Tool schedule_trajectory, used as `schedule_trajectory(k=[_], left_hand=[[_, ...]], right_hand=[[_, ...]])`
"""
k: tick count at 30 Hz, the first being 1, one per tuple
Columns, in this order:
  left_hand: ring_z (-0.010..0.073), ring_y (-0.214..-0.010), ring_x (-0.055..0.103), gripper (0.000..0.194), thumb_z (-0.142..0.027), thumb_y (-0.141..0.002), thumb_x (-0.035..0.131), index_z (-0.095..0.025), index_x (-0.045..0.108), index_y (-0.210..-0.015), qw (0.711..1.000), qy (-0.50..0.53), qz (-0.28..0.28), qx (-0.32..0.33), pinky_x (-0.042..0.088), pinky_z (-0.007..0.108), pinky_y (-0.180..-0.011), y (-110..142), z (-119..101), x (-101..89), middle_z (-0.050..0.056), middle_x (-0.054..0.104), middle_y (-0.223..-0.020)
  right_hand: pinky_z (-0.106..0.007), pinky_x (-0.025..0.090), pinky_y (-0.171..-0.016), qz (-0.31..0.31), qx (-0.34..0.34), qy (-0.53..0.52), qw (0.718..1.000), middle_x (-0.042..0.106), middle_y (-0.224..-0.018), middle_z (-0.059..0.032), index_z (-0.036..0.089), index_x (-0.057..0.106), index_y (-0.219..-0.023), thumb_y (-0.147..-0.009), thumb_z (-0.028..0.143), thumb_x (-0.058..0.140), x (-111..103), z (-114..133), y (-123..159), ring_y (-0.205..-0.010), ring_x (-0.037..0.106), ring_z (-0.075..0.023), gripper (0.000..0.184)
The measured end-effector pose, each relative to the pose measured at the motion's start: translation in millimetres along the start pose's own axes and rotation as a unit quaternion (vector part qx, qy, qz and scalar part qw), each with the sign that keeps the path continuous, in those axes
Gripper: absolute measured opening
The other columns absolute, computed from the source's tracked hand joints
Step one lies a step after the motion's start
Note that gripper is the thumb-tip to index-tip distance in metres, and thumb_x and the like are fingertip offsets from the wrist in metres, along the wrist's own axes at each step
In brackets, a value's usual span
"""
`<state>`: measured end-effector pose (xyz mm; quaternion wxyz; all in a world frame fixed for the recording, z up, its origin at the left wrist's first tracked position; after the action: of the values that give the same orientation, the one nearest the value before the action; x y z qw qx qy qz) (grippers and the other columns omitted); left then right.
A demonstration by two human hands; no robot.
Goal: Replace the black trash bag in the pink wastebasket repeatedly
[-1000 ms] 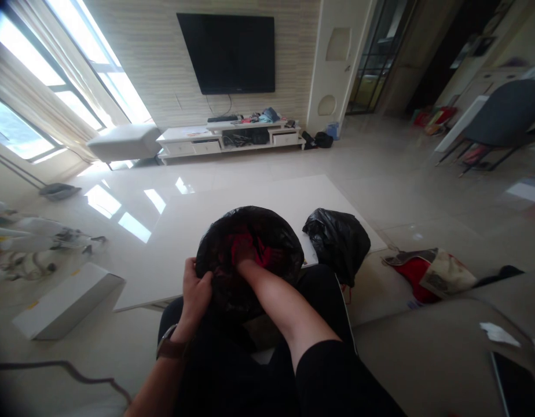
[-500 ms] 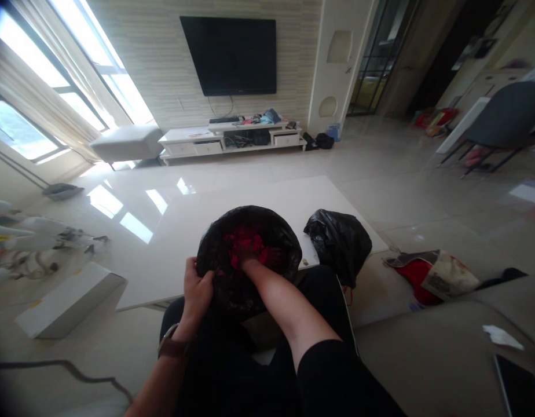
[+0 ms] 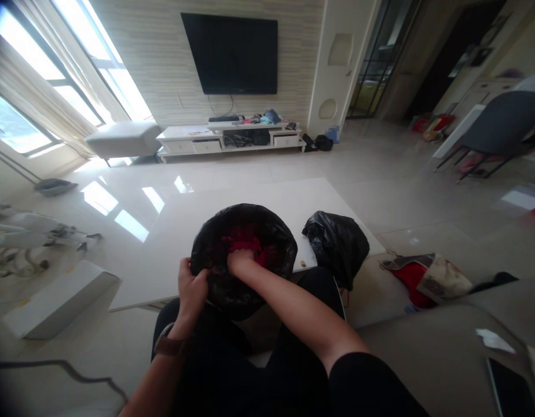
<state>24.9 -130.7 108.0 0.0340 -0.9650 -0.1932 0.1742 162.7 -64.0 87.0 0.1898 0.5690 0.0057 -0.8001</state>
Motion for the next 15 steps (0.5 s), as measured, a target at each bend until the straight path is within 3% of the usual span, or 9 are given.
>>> schedule_trajectory(k=[2,3,5,8,9,11,15], left_hand=[[0.0159,-0.072,0.052,0.024,-0.021,-0.069,0.062,-0.024,0.051,-0.09,1.0,0.012,-0.007,-0.017,0.04,0.029,-0.068,-6,5,-2.2,-0.004,0.055,-0.077],[0.0156,-0.071,0.052,0.025,-0.021,-0.068,0.062,-0.023,0.051,-0.091,0.999,0.019,-0.007,-0.028,0.041,0.029,-0.068,-9,8,-3.2,-0.004,0.056,-0.076],[0.0149,-0.068,0.052,0.028,-0.022,-0.068,0.063,-0.023,0.052,-0.094,0.998,0.035,-0.009,-0.054,0.041,0.028,-0.065,-16,15,-4.0,-0.005,0.057,-0.075],[0.0137,-0.066,0.052,0.035,-0.023,-0.065,0.064,-0.024,0.052,-0.097,0.991,0.088,-0.026,-0.099,0.041,0.025,-0.061,-29,26,-0.7,-0.006,0.057,-0.074],[0.0135,-0.066,0.053,0.038,-0.023,-0.063,0.066,-0.024,0.051,-0.098,0.987,0.111,-0.037,-0.11,0.041,0.025,-0.061,-33,29,1.5,-0.006,0.057,-0.075],[0.0138,-0.069,0.056,0.043,-0.023,-0.06,0.068,-0.024,0.05,-0.099,0.977,0.16,-0.057,-0.129,0.044,0.026,-0.063,-43,32,6.8,-0.005,0.059,-0.078],[0.0136,-0.072,0.059,0.05,-0.023,-0.057,0.073,-0.024,0.047,-0.1,0.958,0.223,-0.086,-0.161,0.048,0.026,-0.065,-61,35,16.4,-0.004,0.061,-0.083]], right_hand=[[-0.056,0.057,-0.097,-0.002,0.004,0.0,1.0,0.074,-0.115,-0.0239,0.007,0.076,-0.116,-0.096,0.021,0.056,-24,3,35,-0.107,0.071,-0.0371,0.031],[-0.051,0.056,-0.1,-0.031,-0.007,-0.005,0.999,0.074,-0.115,-0.0188,0.012,0.075,-0.116,-0.1,0.024,0.053,-37,2,56,-0.109,0.07,-0.0332,0.03],[-0.041,0.055,-0.102,-0.192,-0.083,-0.066,0.976,0.073,-0.114,-0.0101,0.019,0.073,-0.117,-0.103,0.029,0.052,-62,-6,104,-0.112,0.067,-0.0261,0.027],[-0.041,0.053,-0.104,-0.413,-0.11,-0.099,0.899,0.07,-0.111,-0.0096,0.02,0.069,-0.114,-0.101,0.024,0.052,-74,-48,174,-0.11,0.064,-0.0232,0.022],[-0.043,0.054,-0.102,-0.449,-0.089,-0.087,0.885,0.069,-0.106,-0.01,0.021,0.068,-0.109,-0.1,0.025,0.053,-67,-68,192,-0.106,0.064,-0.0243,0.018],[-0.046,0.054,-0.102,-0.444,0.001,-0.076,0.893,0.067,-0.109,-0.0117,0.022,0.067,-0.108,-0.1,0.028,0.054,-39,-114,221,-0.107,0.063,-0.0264,0.017],[-0.056,0.049,-0.115,-0.304,0.176,-0.08,0.933,0.06,-0.136,-0.0173,0.019,0.065,-0.129,-0.098,0.045,0.051,56,-185,260,-0.13,0.058,-0.034,0.043]])
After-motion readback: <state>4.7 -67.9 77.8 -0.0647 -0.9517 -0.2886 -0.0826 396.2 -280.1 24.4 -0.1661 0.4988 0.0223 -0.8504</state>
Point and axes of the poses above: each hand's wrist, its own y-axis away from the middle knuckle, its own x-axis out of the palm, z = x × y, the point moved 2 cm from there along -y, towards the middle knuckle
